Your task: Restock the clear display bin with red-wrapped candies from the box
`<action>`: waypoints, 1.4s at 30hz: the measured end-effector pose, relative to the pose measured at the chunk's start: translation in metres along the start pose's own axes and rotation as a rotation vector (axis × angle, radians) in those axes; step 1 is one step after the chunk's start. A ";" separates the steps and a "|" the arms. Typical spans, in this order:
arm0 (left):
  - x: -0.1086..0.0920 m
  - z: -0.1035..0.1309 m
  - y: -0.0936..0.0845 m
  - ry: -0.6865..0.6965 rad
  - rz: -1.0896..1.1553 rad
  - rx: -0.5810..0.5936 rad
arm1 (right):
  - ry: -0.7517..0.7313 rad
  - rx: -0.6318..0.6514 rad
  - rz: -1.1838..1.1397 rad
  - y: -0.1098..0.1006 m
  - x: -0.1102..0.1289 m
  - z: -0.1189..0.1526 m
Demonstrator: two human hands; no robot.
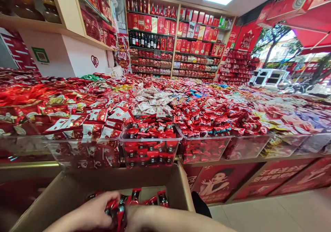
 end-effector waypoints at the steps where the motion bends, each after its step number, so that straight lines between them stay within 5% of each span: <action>1: -0.009 0.001 -0.007 0.021 0.093 -0.016 | 0.009 0.011 -0.155 -0.008 0.009 0.007; 7: -0.051 0.015 -0.023 0.007 0.711 -0.048 | -0.160 -0.133 -0.618 -0.048 0.053 0.043; 14: -0.060 0.018 -0.024 -0.010 1.014 -0.086 | -0.178 -0.127 -0.827 -0.060 0.063 0.060; 21: -0.063 0.022 -0.024 -0.017 0.961 -0.160 | -0.213 -0.198 -0.748 -0.065 0.058 0.059; 26: -0.071 0.019 -0.023 0.203 0.578 -0.179 | -0.224 -0.369 -0.615 -0.068 0.053 0.054; 32: -0.065 0.015 -0.015 0.222 0.578 -0.235 | -0.260 -0.465 -0.864 -0.068 0.061 0.055; 37: -0.065 0.016 -0.012 0.267 0.708 -0.272 | -0.238 -0.338 -1.101 -0.058 0.064 0.049; 39: -0.064 0.016 -0.013 0.291 0.688 -0.258 | -0.269 -0.385 -0.996 -0.063 0.066 0.055; 42: -0.060 0.018 -0.020 0.294 0.626 -0.336 | -0.431 -0.637 -0.665 -0.090 0.084 0.083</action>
Point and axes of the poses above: each hand's wrist, its own z-axis away from the middle knuckle, its own y-axis out of the palm, x = y × z, the point moved 4 cm from there along -z, towards the middle knuckle, and after that the axes turned 4 degrees about -x, right-handed, at the moved point
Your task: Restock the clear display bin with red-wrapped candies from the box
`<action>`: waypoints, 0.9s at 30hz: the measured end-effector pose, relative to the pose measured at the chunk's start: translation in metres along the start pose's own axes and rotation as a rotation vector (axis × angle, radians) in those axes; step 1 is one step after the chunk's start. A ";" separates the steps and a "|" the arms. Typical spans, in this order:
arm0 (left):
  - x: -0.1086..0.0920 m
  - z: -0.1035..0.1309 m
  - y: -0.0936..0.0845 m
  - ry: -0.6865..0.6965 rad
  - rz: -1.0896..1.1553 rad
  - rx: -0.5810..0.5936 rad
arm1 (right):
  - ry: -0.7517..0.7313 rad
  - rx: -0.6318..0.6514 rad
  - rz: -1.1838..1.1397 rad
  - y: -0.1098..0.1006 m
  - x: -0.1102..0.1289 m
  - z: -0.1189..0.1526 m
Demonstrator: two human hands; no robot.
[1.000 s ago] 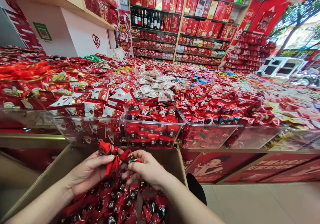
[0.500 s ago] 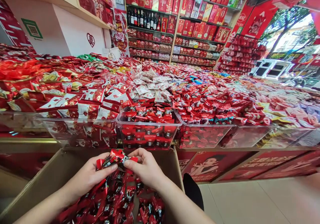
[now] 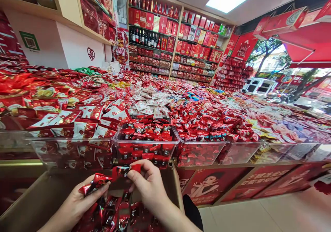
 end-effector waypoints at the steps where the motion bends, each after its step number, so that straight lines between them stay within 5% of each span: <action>1: 0.000 0.000 -0.003 0.013 -0.021 -0.037 | -0.118 -0.026 0.115 -0.006 0.020 -0.001; 5: 0.000 -0.002 -0.003 -0.001 -0.078 -0.065 | -0.565 -0.135 0.616 -0.018 0.104 -0.025; 8: 0.002 -0.001 0.003 -0.040 -0.103 -0.034 | -0.677 -0.189 0.927 -0.013 0.132 -0.067; 14: 0.008 0.003 0.002 0.001 -0.130 -0.010 | -0.587 -0.098 1.330 0.018 0.114 -0.131; 18: 0.006 0.004 -0.001 0.039 -0.122 -0.020 | -0.493 -0.050 1.334 0.026 0.107 -0.139; 27: 0.006 0.003 0.001 0.040 -0.129 0.016 | -0.031 0.180 1.169 0.030 0.093 -0.146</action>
Point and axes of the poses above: each hand's wrist, its own z-axis away from the middle knuckle, its own y-axis out of the palm, x = y × z, the point moved 4 cm from there along -z, towards the middle knuckle, and after that the axes turned 4 degrees about -x, right-handed, at the moved point
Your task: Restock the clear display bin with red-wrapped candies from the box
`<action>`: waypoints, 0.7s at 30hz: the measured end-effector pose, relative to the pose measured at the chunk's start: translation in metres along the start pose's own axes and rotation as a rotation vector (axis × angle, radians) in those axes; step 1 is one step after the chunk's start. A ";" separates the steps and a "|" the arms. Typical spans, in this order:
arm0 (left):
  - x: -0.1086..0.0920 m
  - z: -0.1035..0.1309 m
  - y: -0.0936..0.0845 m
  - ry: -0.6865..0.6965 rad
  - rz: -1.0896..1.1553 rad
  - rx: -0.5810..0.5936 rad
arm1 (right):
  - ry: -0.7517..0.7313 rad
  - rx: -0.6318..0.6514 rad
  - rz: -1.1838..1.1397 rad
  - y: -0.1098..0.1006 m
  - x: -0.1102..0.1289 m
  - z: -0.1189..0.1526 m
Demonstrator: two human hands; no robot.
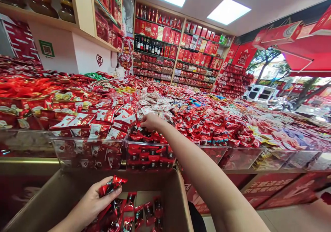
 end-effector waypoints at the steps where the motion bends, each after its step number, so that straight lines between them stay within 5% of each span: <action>1: 0.000 0.000 0.000 -0.005 -0.001 0.006 | 0.011 0.003 -0.001 0.002 0.000 -0.001; 12: 0.005 -0.001 -0.002 -0.030 -0.081 0.024 | -0.129 -0.202 0.336 0.005 0.009 -0.007; 21: 0.012 -0.002 -0.002 -0.041 -0.155 0.050 | -0.151 -0.178 0.123 -0.001 0.012 -0.010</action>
Point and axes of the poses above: each hand's wrist, its own z-axis away from the middle knuckle, its own y-axis out of the palm, x = y × z, the point moved 4 cm from there along -z, towards the middle knuckle, and after that the axes turned 4 degrees about -x, right-handed, at the moved point
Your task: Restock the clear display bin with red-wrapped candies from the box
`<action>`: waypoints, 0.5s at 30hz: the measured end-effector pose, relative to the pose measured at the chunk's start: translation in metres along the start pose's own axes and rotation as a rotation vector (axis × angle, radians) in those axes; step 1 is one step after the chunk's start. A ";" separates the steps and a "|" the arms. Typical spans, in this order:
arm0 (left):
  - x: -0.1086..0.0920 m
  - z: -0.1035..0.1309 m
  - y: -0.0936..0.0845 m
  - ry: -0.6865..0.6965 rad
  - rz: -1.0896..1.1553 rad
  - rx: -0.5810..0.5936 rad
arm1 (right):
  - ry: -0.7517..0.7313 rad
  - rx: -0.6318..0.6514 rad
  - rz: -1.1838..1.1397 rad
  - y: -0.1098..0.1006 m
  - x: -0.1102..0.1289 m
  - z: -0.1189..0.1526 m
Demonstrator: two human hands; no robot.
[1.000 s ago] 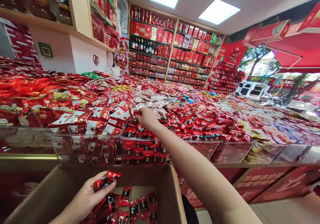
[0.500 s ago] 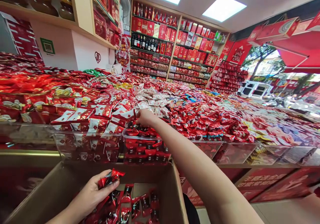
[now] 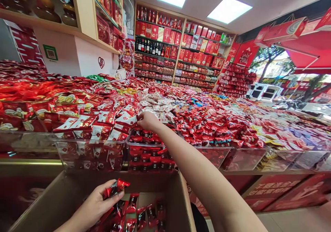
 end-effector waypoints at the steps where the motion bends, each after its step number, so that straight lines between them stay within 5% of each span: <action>1: 0.000 0.000 0.000 0.005 -0.008 0.002 | 0.002 -0.013 -0.035 -0.001 0.001 -0.001; 10: -0.001 0.001 0.000 0.015 -0.058 -0.019 | -0.109 -0.059 -0.149 -0.011 0.034 -0.022; 15: -0.005 0.002 0.000 0.018 -0.064 -0.030 | -0.017 -0.053 -0.057 -0.009 0.042 -0.021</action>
Point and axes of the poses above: each hand's wrist, its own z-axis away from the middle knuckle, its own y-axis out of the palm, x = y × z, the point moved 4 cm from there along -z, towards the middle knuckle, and after that the axes turned 4 degrees about -x, right-handed, at the moved point
